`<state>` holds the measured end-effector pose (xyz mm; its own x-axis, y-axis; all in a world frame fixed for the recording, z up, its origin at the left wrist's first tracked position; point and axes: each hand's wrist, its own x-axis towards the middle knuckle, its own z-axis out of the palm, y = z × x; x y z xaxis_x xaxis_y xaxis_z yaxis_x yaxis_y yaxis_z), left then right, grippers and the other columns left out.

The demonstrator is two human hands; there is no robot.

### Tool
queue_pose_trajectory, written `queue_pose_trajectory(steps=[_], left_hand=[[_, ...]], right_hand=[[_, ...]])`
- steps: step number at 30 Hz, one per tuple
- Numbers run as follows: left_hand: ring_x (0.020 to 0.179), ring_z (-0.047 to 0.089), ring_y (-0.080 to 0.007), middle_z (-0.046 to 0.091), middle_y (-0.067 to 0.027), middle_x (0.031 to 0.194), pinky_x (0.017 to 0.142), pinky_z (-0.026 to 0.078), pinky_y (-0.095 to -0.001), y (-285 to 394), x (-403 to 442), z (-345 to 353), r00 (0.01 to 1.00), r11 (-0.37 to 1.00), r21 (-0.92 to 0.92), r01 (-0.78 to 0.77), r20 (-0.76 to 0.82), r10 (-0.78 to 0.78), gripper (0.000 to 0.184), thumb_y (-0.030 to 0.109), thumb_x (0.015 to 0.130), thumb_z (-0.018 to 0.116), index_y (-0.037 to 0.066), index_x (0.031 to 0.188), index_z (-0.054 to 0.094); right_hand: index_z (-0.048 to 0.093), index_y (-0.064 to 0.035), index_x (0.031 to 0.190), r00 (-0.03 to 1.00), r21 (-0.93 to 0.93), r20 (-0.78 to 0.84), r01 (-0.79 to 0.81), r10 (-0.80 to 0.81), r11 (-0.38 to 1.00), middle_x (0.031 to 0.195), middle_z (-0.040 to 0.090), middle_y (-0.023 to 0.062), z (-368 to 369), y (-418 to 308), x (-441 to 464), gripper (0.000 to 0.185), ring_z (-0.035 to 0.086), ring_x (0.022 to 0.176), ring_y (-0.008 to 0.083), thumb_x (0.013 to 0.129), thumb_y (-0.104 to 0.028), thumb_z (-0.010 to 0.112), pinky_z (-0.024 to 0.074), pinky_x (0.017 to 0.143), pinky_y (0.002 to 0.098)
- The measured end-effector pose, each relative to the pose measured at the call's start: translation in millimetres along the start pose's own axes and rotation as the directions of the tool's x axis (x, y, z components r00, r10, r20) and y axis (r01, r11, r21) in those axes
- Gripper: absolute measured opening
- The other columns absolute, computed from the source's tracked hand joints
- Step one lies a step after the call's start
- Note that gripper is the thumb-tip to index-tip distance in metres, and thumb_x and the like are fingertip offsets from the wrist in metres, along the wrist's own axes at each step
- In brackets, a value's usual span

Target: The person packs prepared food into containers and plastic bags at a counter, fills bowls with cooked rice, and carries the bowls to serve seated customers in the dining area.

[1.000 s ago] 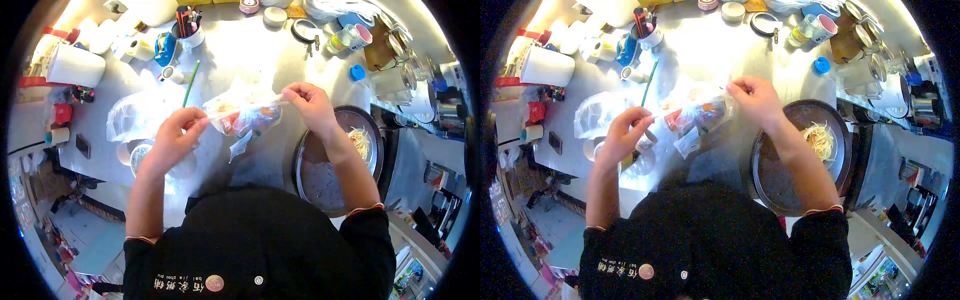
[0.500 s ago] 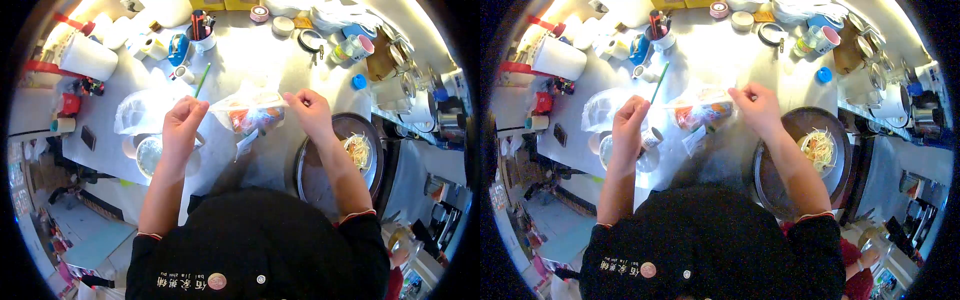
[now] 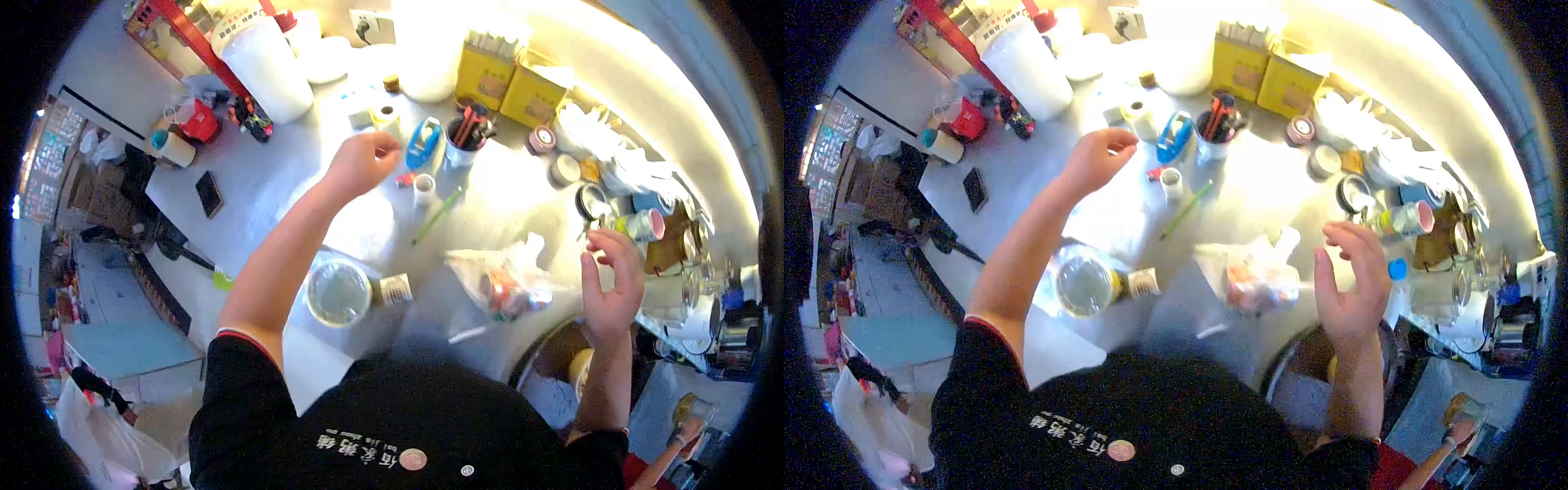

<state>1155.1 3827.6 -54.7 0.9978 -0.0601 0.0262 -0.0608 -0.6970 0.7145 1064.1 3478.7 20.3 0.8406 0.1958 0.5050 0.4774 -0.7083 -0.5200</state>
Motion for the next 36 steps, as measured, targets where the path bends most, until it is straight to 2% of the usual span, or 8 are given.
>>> queue_pose_trajectory(steps=[4, 7, 10, 13, 15, 18, 22, 36], left_hand=[[0.093, 0.06, -0.0269, 0.057, -0.0183, 0.108, 0.079, 0.048, -0.0331, -101.4, 86.1, 6.2, 0.966, 0.979, 0.118, 0.169, -0.216, -0.141, 0.05, 0.019, 0.07, 0.069, 0.001, 0.113, 0.053], [0.096, 0.057, -0.0287, 0.052, -0.0206, 0.114, 0.08, 0.047, -0.0343, -131.5, 103.8, 23.7, 0.958, 0.99, 0.083, 0.114, -0.274, -0.088, 0.065, 0.021, 0.065, 0.071, 0.002, 0.121, 0.043], [0.093, 0.056, -0.0269, 0.051, -0.0184, 0.114, 0.079, 0.047, -0.0358, -135.6, 101.6, 26.5, 0.959, 0.981, -0.028, 0.191, -0.207, -0.193, 0.065, 0.019, 0.065, 0.07, 0.003, 0.12, 0.041], [0.091, 0.056, -0.0259, 0.053, -0.0168, 0.112, 0.078, 0.047, -0.0356, -141.3, 88.5, 26.5, 0.952, 0.97, -0.117, 0.214, -0.198, -0.234, 0.06, 0.019, 0.066, 0.07, 0.003, 0.117, 0.043], [0.091, 0.057, -0.0255, 0.054, -0.016, 0.11, 0.078, 0.048, -0.0351, -141.7, 81.9, 19.6, 0.946, 0.953, -0.173, 0.25, -0.164, -0.278, 0.057, 0.018, 0.067, 0.069, 0.003, 0.116, 0.045], [0.087, 0.06, -0.0234, 0.06, -0.0132, 0.099, 0.076, 0.049, -0.033, -144.7, 69.4, 14.3, 0.96, 0.975, -0.192, 0.112, -0.232, -0.156, 0.038, 0.013, 0.071, 0.065, 0.002, 0.105, 0.054], [0.08, 0.062, -0.0212, 0.062, -0.0131, 0.093, 0.073, 0.049, -0.031, -146.1, 72.0, 15.8, 0.965, 0.956, -0.292, 0.04, -0.235, -0.113, 0.029, 0.011, 0.072, 0.063, -0.001, 0.097, 0.057], [0.091, 0.059, -0.0249, 0.06, -0.0151, 0.1, 0.079, 0.047, -0.0341, -151.7, 94.3, 43.0, 0.95, 0.956, -0.292, 0.04, -0.286, -0.127, 0.033, 0.007, 0.07, 0.063, 0.0, 0.102, 0.057]], right_hand=[[0.061, -0.0032, 0.09, 0.995, 0.027, 0.075, 0.057, -0.059, 0.998, 0.091, 0.061, 0.0095, 43.0, -14.4, 46.7, 0.02, 0.059, 0.08, 0.0199, 0.071, 0.001, 0.063, 0.0465, 0.066, 0.0276], [0.061, -0.0012, 0.086, 0.96, 0.127, 0.247, 0.099, -0.128, 0.987, 0.084, 0.059, 0.0117, 100.6, -34.2, 99.5, 0.013, 0.059, 0.077, 0.021, 0.073, -0.001, 0.062, 0.0472, 0.067, 0.029], [0.062, -0.0034, 0.086, 0.871, 0.258, 0.424, 0.147, -0.249, 0.955, 0.077, 0.056, 0.0123, 203.1, -34.0, 140.4, 0.01, 0.057, 0.073, 0.031, 0.078, -0.006, 0.057, 0.047, 0.066, 0.0358], [0.061, -0.0046, 0.086, 0.809, 0.096, 0.534, 0.231, -0.246, 0.968, 0.083, 0.056, 0.0132, 292.4, -30.7, 160.3, 0.013, 0.058, 0.076, 0.0324, 0.08, -0.011, 0.051, 0.0479, 0.068, 0.0397], [0.059, -0.0054, 0.083, 0.815, -0.051, 0.537, 0.288, -0.216, 0.956, 0.083, 0.055, 0.0142, 331.9, -23.7, 164.1, 0.01, 0.058, 0.076, 0.0323, 0.077, -0.01, 0.052, 0.048, 0.068, 0.0403], [0.058, -0.0056, 0.081, 0.823, -0.161, 0.515, 0.368, -0.24, 0.916, 0.081, 0.054, 0.0147, 351.0, -14.1, 159.5, 0.009, 0.057, 0.078, 0.0311, 0.074, -0.009, 0.053, 0.048, 0.068, 0.0406], [0.055, -0.0058, 0.083, 0.884, -0.17, 0.409, 0.318, -0.227, 0.933, 0.084, 0.051, 0.0116, 358.5, -13.7, 157.7, 0.01, 0.056, 0.083, 0.03, 0.076, -0.013, 0.056, 0.0473, 0.067, 0.0414], [0.053, -0.0064, 0.086, 0.874, -0.215, 0.378, 0.404, -0.306, 0.889, 0.077, 0.057, 0.0085, 365.9, -3.6, 164.9, 0.018, 0.057, 0.077, 0.0269, 0.07, -0.008, 0.061, 0.0464, 0.067, 0.0402]])
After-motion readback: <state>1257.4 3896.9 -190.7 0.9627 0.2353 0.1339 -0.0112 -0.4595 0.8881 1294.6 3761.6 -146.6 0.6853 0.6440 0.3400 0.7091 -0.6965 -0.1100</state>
